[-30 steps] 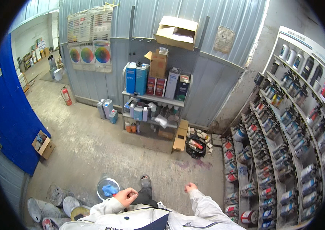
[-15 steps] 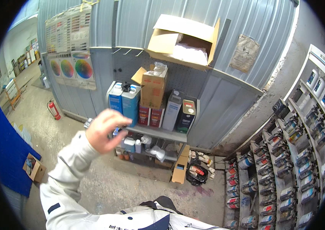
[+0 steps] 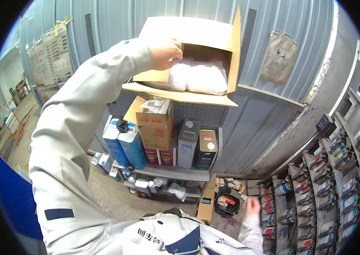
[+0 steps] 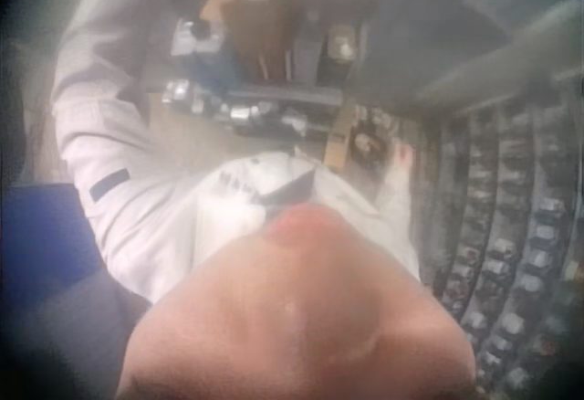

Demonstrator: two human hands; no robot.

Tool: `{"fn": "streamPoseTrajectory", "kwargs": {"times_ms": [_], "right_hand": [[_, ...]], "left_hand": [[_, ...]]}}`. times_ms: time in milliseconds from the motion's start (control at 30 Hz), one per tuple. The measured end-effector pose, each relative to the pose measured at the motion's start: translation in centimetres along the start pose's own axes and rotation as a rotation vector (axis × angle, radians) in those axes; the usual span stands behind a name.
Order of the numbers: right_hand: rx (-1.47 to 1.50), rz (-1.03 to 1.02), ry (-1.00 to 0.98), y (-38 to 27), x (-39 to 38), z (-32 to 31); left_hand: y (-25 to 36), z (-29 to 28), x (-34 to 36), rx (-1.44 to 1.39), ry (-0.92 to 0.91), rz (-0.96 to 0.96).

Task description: The person stirs a dark liquid in a small cup with a flat stick, then walks to a workbench and pours the liquid into a spray gun cup. They attach the cup to the spray gun, retrieve a stack of white paper filters from a box, and place one filter over the spray gun cup opening.

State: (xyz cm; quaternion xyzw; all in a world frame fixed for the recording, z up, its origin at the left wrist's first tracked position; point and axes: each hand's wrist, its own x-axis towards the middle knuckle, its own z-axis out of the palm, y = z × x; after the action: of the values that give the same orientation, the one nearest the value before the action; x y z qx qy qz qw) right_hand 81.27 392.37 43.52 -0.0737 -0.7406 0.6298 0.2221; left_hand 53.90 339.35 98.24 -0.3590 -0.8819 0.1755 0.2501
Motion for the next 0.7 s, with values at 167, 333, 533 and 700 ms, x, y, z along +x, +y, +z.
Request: {"fn": "streamPoseTrajectory", "kwargs": {"times_ms": [167, 333, 533, 700], "right_hand": [[-0.267, -0.816, -0.037, -28.4, 8.2, 7.0], [-0.429, -1.401, -0.423, -47.4, 7.7, 15.0], [-0.923, -1.062, -0.352, -52.4, 14.5, 29.7], [-1.079, -0.487, -0.323, -53.3, 23.3, 40.1]], "left_hand": [[-1.3, 3.8, 1.7, 0.592, 0.242, 0.101], [-1.5, 2.2, -0.6, 0.675, 0.311, -0.304], [-0.6, 2.3, -0.8, 0.192, 0.132, -0.542], [-0.3, 3.9, -2.1, 0.088, 0.058, -0.535]]}}
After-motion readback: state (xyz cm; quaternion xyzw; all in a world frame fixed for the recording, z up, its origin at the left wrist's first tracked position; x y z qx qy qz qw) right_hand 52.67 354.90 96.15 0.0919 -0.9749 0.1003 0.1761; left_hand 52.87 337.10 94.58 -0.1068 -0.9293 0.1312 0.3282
